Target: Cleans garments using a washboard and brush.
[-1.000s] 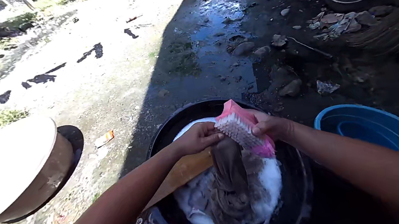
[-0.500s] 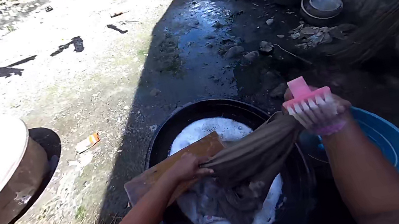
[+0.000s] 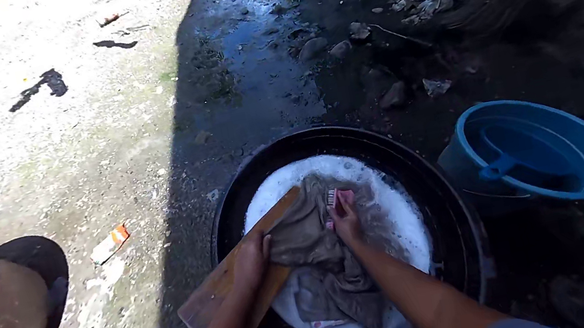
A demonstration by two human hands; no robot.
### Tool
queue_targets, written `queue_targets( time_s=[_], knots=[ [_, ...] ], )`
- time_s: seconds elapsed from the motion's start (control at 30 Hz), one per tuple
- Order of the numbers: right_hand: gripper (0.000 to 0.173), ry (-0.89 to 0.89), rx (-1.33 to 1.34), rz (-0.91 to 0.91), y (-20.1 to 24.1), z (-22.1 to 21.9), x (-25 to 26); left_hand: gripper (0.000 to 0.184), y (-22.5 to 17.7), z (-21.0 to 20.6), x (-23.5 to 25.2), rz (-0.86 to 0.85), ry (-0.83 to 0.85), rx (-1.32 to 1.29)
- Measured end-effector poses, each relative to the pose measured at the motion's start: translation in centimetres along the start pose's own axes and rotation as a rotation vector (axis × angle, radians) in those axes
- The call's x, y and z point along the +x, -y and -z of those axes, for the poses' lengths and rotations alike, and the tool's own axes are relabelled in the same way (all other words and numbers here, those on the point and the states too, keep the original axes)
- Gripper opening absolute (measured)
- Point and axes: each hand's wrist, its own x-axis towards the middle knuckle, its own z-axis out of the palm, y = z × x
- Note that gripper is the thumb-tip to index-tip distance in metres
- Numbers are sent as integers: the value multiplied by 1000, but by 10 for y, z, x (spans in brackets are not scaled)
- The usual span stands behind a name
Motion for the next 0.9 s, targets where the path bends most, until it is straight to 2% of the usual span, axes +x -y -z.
queue_targets(
  time_s=[0.1,0.13,0.2,0.23,0.33,0.37,0.43,0.47,0.5,0.57,0.6,0.63,0.7,0.73,0.77,0.9],
  knots=[
    [50,276,-345,86,14,8,16,43,1,9,1,18,-21,44],
    [48,288,-421,170,16,20,23,42,0,9,-2,-5,-26,46],
    [44,142,-483,326,12,49,37,38,-2,6,-14,-114,-117,2],
    [44,57,-507,326,7,65,45,35,-1,-1,-22,-189,-211,-31],
    [42,-31,-607,126,-17,90,53,30,3,-14,-42,-292,-419,-30],
    [40,7,-640,35,-19,87,50,30,5,-17,-47,-273,-431,-10],
    [42,170,-664,-142,-1,70,43,31,10,-18,-58,-169,-350,4],
    [45,237,-665,-94,13,58,38,31,13,-18,-61,-111,-302,8],
    [44,251,-658,60,25,42,31,31,16,-18,-63,-73,-280,13],
    [36,184,-453,491,44,-2,6,32,19,-20,-63,-50,-288,39],
    [34,258,-358,620,58,-21,-17,32,19,-21,-63,-42,-288,64],
    [34,456,-343,627,76,-30,-44,32,18,-23,-62,-36,-281,94],
    [37,951,-480,428,114,-36,-74,29,16,-23,-62,-40,-279,148],
    [39,1046,-548,346,121,-39,-66,29,15,-23,-60,-52,-289,188],
    [39,1027,-606,281,121,-41,-46,29,14,-22,-60,-50,-281,206],
    [43,719,-741,82,89,-46,60,30,11,-22,-56,-21,-248,233]
  ],
)
